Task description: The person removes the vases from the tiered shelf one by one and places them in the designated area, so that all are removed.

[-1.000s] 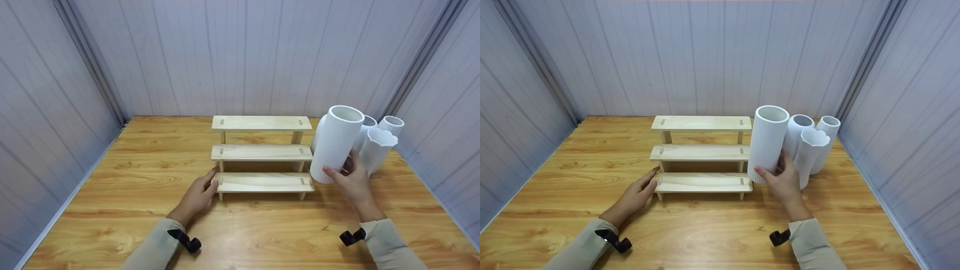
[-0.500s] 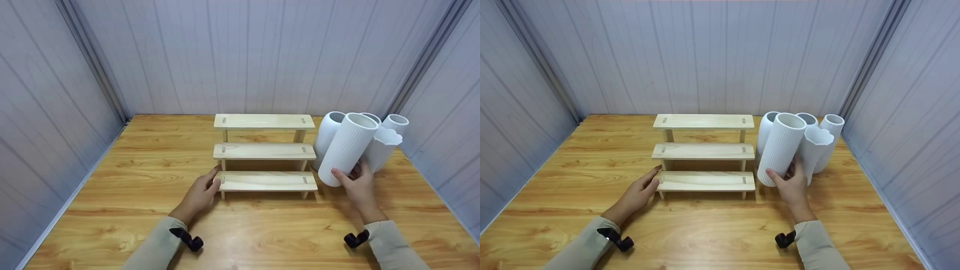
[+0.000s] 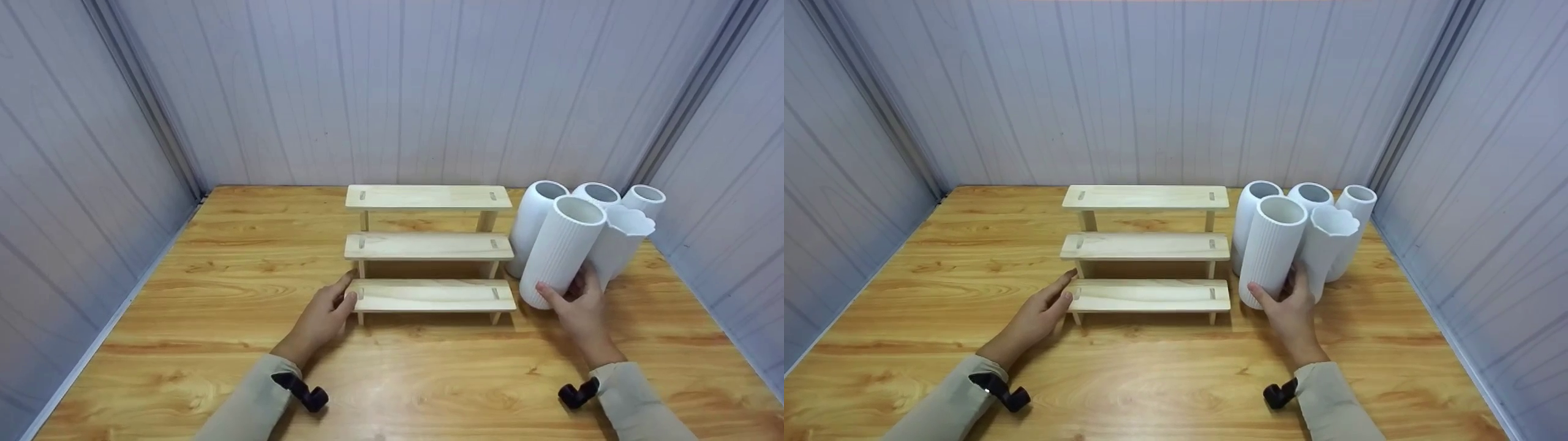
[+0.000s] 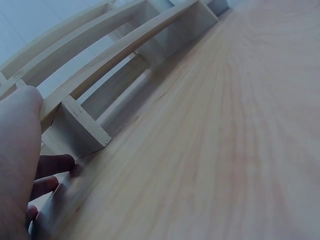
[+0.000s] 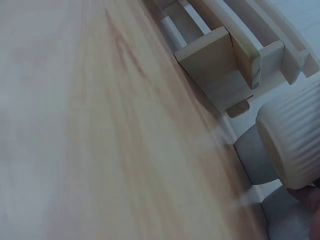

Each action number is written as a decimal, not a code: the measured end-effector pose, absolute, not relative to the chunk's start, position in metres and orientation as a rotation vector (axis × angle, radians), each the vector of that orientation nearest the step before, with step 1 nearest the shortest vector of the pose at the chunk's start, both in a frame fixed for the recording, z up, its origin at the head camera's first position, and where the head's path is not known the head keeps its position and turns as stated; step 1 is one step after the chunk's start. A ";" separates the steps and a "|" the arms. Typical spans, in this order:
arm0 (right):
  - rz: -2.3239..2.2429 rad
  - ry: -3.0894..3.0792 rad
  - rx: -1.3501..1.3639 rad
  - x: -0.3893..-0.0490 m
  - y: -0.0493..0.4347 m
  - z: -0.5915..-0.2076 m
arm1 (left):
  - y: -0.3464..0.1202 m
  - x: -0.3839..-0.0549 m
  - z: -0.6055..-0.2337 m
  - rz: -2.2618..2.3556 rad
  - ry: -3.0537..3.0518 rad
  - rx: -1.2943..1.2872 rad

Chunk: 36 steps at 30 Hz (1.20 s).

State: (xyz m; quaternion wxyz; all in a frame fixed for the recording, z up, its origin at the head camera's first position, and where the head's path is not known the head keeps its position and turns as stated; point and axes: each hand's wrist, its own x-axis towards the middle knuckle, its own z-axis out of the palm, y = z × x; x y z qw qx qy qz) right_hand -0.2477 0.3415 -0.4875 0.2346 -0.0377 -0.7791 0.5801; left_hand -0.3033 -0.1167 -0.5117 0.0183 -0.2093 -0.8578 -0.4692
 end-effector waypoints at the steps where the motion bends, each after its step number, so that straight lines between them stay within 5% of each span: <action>1: 1.586 -2.151 -0.108 -0.248 0.341 -0.488 | -0.117 -0.303 -0.512 -1.464 -2.664 -0.651; 36: 1.484 -2.183 -0.064 -0.248 0.337 -0.505 | -0.117 -0.302 -0.512 -1.445 -2.639 -0.655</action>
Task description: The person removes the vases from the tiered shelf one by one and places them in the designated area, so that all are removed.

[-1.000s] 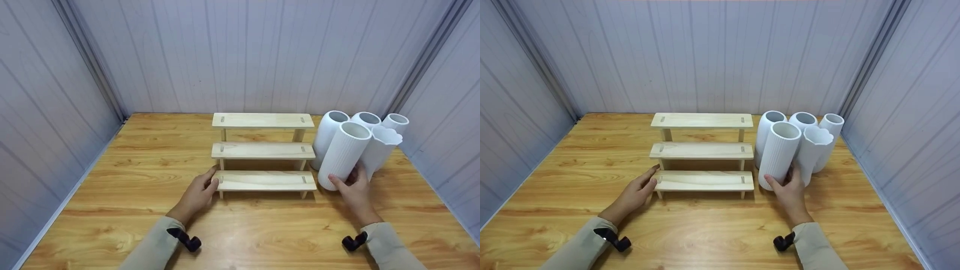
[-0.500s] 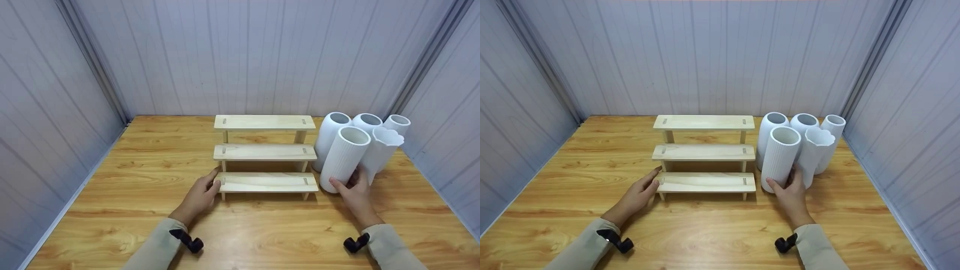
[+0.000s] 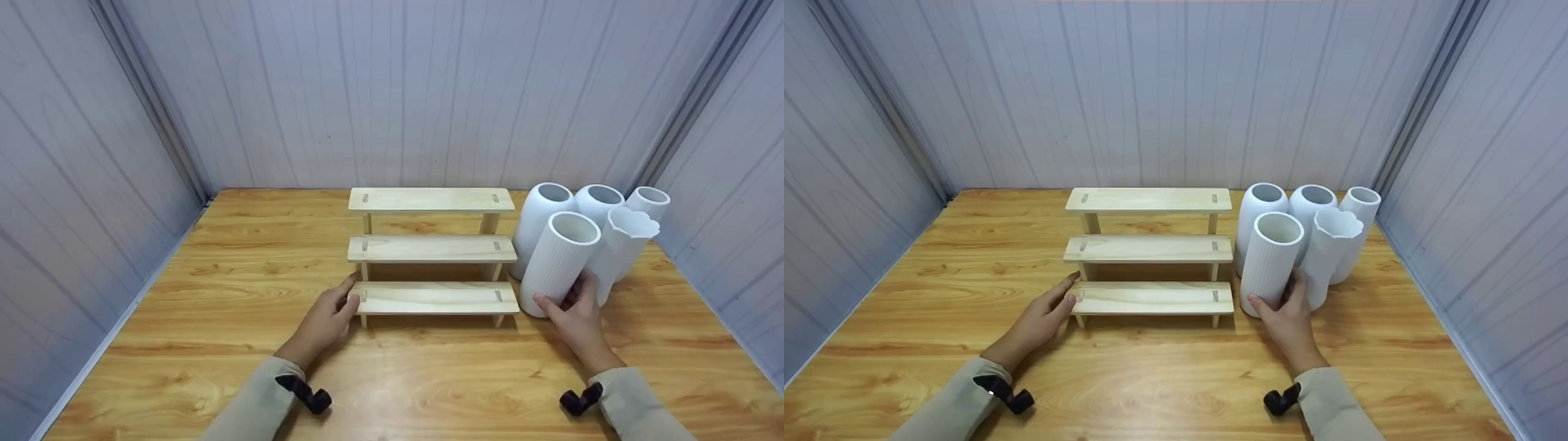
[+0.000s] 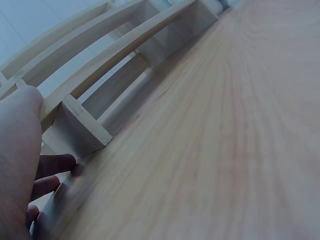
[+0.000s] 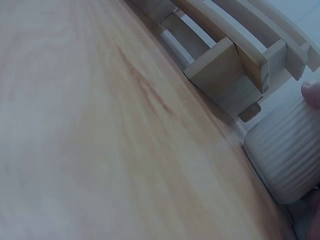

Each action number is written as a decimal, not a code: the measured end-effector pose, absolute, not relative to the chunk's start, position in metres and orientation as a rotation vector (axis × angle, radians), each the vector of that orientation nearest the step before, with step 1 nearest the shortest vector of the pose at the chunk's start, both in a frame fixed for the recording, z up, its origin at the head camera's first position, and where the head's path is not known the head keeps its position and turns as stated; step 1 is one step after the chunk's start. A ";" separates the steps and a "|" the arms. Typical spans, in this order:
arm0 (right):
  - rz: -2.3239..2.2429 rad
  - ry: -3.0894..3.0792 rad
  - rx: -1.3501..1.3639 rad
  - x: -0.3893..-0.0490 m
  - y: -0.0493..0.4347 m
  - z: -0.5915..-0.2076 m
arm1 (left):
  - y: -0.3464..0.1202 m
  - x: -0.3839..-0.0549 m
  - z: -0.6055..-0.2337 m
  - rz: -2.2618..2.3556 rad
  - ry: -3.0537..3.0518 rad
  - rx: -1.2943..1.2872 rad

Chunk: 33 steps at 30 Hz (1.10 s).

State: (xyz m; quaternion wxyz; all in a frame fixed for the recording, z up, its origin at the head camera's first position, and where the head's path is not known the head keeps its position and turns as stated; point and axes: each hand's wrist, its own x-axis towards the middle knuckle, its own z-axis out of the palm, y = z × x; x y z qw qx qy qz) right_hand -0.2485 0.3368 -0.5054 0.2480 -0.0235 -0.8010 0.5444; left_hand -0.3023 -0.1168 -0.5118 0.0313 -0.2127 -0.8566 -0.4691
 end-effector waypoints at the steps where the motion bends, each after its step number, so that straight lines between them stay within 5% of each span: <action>1: 1.480 -2.175 -0.056 -0.249 0.336 -0.505 | -0.117 -0.302 -0.512 -1.439 -2.643 -0.649; 23: 1.466 -2.045 0.047 -0.252 0.320 -0.504 | -0.120 -0.304 -0.516 -1.469 -2.645 -0.638; 33: 1.377 -1.903 0.063 -0.244 0.305 -0.456 | -0.115 -0.296 -0.505 -1.370 -2.699 -0.486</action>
